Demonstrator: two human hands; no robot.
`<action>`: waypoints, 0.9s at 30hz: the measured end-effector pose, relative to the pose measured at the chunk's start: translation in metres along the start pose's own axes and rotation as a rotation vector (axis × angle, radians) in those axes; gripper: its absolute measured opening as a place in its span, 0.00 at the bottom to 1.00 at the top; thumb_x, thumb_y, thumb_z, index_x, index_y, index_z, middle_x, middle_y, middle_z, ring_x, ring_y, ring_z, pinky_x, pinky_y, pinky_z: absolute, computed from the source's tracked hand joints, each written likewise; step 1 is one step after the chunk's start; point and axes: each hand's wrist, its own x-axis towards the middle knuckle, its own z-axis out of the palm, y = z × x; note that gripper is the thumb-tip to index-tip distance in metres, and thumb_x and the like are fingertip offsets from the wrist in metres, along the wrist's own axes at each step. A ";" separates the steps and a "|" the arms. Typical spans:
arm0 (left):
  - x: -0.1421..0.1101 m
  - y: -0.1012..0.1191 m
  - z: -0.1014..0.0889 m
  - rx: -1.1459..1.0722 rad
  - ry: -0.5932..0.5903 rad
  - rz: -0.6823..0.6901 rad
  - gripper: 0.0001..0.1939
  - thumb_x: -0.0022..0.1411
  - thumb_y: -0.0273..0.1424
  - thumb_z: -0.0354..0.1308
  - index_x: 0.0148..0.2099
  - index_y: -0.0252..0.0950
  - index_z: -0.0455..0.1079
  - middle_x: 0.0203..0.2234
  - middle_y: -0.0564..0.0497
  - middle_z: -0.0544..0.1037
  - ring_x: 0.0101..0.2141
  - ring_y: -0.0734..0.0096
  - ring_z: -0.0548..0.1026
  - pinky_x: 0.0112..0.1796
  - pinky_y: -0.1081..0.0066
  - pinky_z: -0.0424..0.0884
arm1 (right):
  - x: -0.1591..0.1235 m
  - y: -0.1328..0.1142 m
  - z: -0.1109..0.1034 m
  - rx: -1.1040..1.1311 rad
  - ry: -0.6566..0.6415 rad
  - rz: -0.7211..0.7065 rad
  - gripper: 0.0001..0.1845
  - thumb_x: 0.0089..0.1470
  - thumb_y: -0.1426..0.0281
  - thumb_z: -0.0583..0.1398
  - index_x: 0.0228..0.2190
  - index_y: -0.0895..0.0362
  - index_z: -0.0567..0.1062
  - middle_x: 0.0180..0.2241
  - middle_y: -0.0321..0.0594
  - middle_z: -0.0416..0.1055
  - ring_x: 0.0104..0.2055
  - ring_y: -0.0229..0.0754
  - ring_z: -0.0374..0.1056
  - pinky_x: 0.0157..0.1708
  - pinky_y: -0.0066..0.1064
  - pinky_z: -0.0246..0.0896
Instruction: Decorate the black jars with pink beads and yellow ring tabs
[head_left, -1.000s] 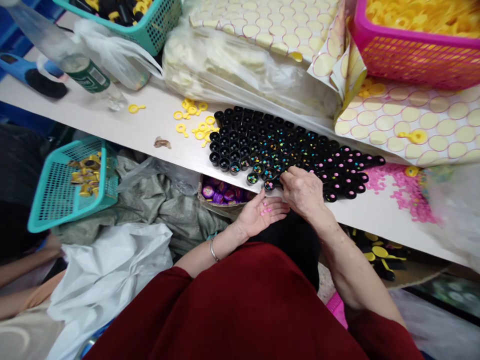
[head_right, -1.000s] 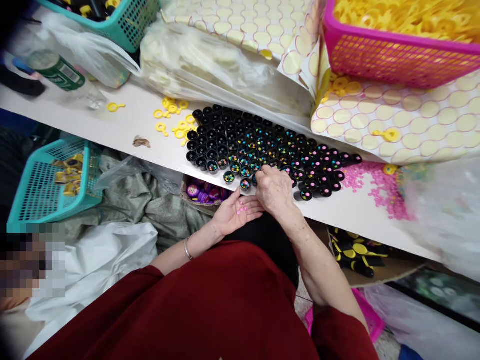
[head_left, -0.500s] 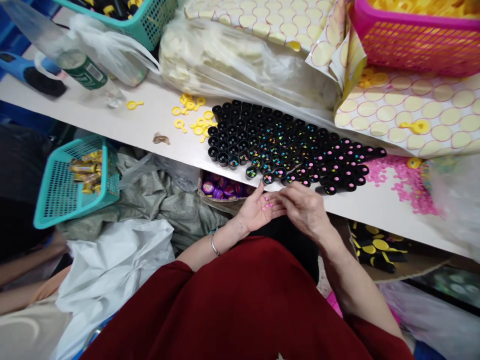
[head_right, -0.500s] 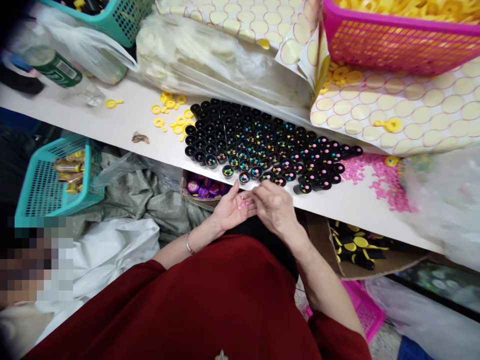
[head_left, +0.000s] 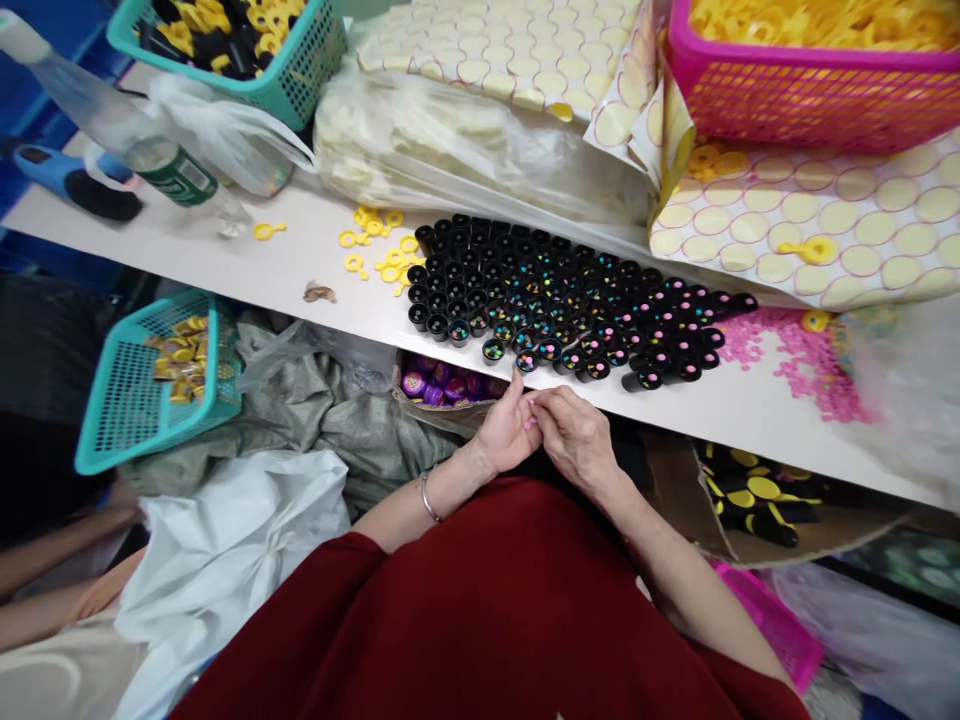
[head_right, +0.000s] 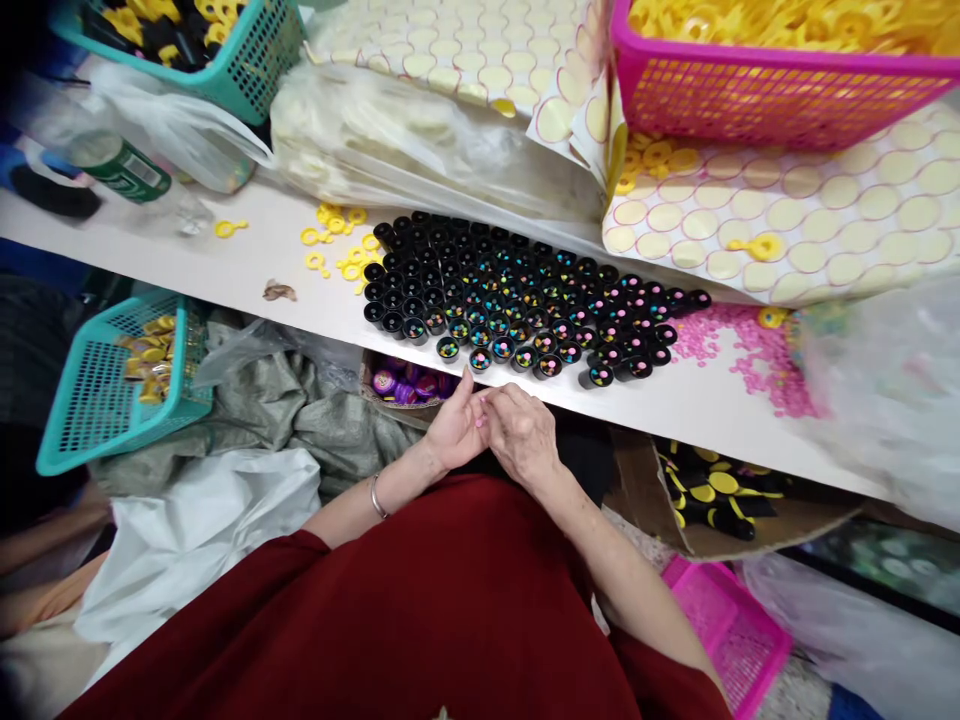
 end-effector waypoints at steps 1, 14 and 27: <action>0.000 0.000 0.000 -0.008 0.006 0.000 0.33 0.68 0.46 0.33 0.33 0.28 0.72 0.17 0.52 0.70 0.17 0.82 0.65 0.25 0.80 0.65 | 0.000 0.001 0.000 0.039 0.006 0.032 0.11 0.59 0.71 0.51 0.32 0.57 0.73 0.30 0.41 0.71 0.32 0.39 0.67 0.33 0.29 0.61; 0.003 0.003 -0.001 -0.026 0.011 -0.038 0.35 0.68 0.45 0.31 0.46 0.24 0.73 0.21 0.47 0.75 0.20 0.78 0.70 0.30 0.76 0.67 | -0.001 0.008 -0.002 0.280 0.031 0.160 0.08 0.57 0.72 0.53 0.33 0.55 0.73 0.30 0.38 0.70 0.33 0.39 0.68 0.33 0.31 0.64; 0.004 0.001 -0.008 0.046 -0.009 -0.013 0.36 0.67 0.47 0.31 0.49 0.25 0.71 0.31 0.42 0.78 0.31 0.71 0.76 0.40 0.72 0.68 | -0.004 -0.002 0.000 -0.122 -0.090 -0.052 0.14 0.58 0.72 0.51 0.33 0.59 0.77 0.34 0.43 0.72 0.34 0.40 0.67 0.35 0.30 0.60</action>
